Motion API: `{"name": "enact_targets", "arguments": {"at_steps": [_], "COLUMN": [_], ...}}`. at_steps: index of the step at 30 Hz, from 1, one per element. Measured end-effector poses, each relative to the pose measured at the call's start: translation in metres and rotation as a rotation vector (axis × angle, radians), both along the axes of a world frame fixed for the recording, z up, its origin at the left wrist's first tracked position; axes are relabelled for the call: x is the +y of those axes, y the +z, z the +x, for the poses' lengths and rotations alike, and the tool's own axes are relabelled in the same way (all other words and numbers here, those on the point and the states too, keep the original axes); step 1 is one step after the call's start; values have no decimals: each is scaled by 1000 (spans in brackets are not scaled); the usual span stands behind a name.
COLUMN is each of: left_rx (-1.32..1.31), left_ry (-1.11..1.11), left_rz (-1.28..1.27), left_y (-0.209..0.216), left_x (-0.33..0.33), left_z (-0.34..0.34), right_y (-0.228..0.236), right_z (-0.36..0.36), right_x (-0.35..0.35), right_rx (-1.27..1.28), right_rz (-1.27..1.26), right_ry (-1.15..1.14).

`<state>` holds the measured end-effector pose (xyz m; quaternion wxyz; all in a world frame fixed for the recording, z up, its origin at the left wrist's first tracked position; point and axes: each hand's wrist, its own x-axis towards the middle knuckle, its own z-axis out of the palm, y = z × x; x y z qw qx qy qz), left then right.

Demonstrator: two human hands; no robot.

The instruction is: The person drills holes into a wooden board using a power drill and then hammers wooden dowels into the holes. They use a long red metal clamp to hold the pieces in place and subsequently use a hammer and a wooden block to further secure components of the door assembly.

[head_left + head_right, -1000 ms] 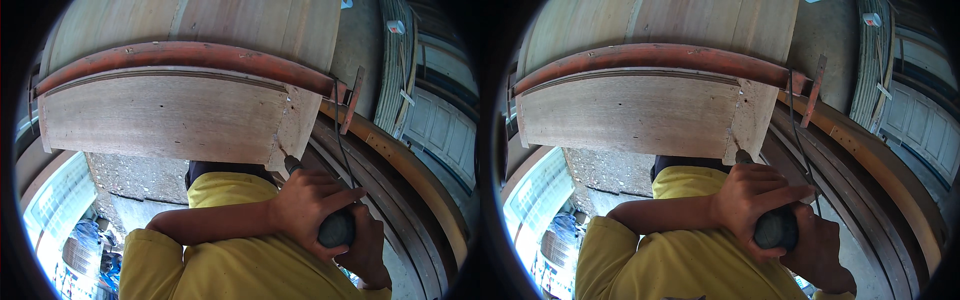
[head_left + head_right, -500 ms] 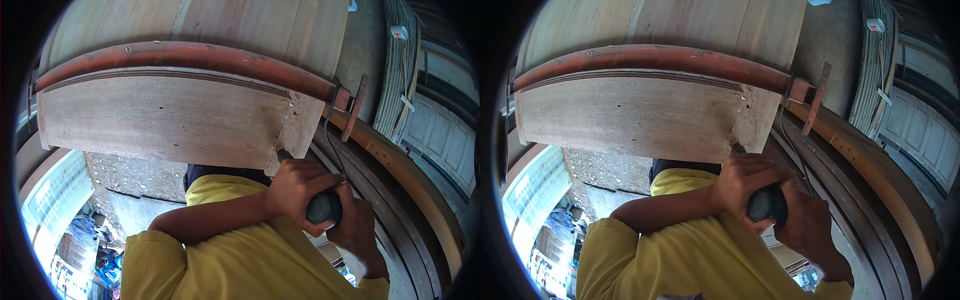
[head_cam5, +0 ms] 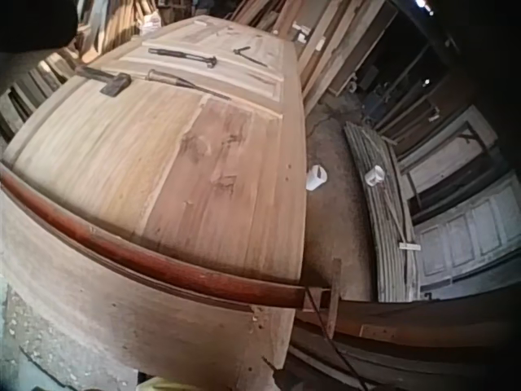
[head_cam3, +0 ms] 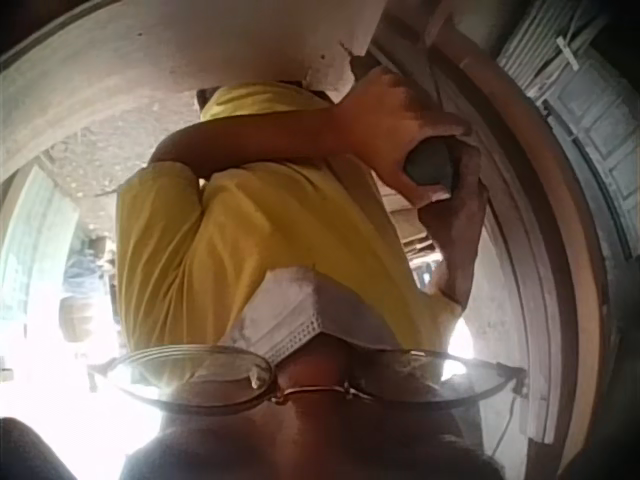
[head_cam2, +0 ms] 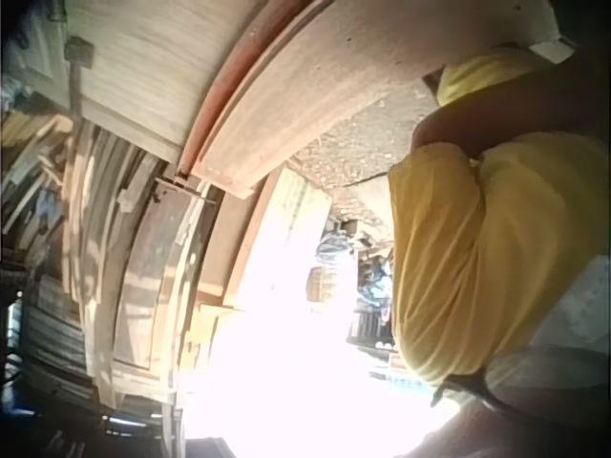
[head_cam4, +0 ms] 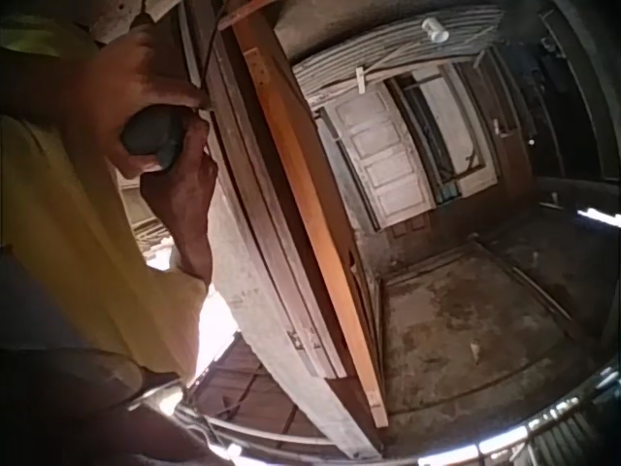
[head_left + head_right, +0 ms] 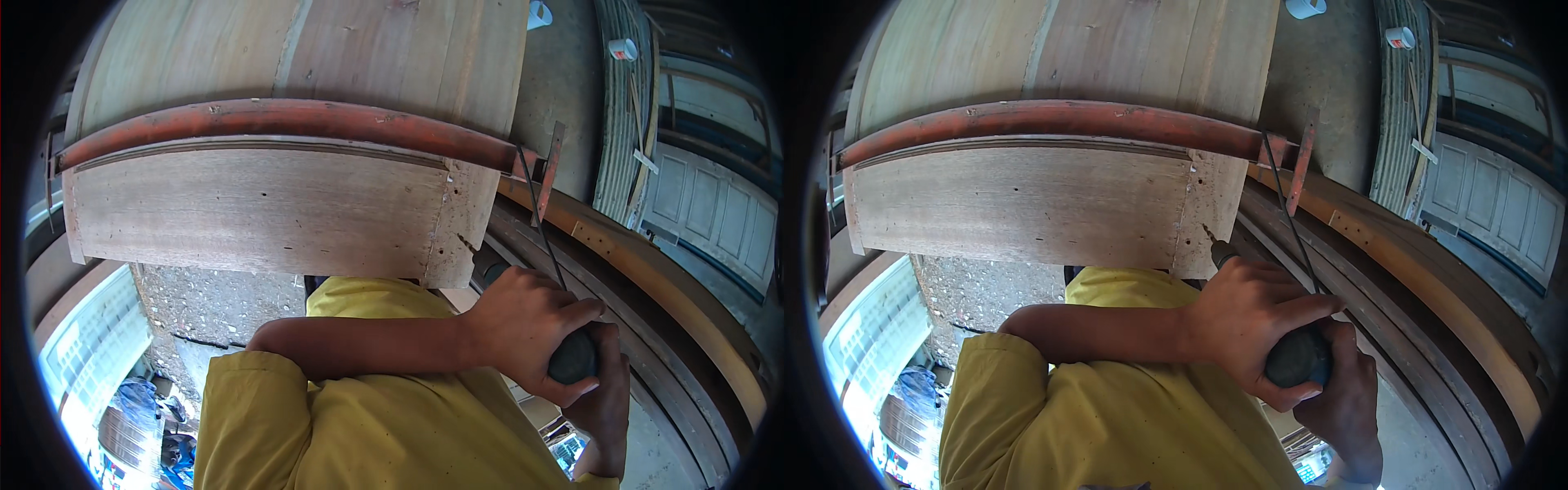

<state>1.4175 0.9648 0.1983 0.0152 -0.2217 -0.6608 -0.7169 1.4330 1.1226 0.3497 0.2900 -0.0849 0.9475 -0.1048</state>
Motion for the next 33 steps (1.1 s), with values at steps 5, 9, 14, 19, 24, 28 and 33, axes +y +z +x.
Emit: {"name": "enact_targets", "arguments": {"at_steps": [5,9,14,19,24,28,33], "left_rx": [-15,-13,-24,-22,-36,-34,-47], "left_ry": [-10,21,14,17,23,60,119], "left_rz": [15,5,0,32,47,79,177], "left_y": [-8,-7,-11,-15,-15,-17,-23], "left_x": [-3,-6,-11,-14,-15,-21,-25], "left_z": [-5,-8,-11,-13,-15,-18,-18], "right_y": [-9,-8,-10,-12,-10,-9,-8], "right_z": [-7,-10,-17,-19,-26,-34,-41], "right_x": [-6,-7,-14,-18,-23,-35,-40], "right_rx": [3,-17,-32,-41,-68,-104,-188], "right_rz": [-32,-43,-24,-39,-18,13,42], "right_ry": [-12,-25,-6,5,25,40,34]}}
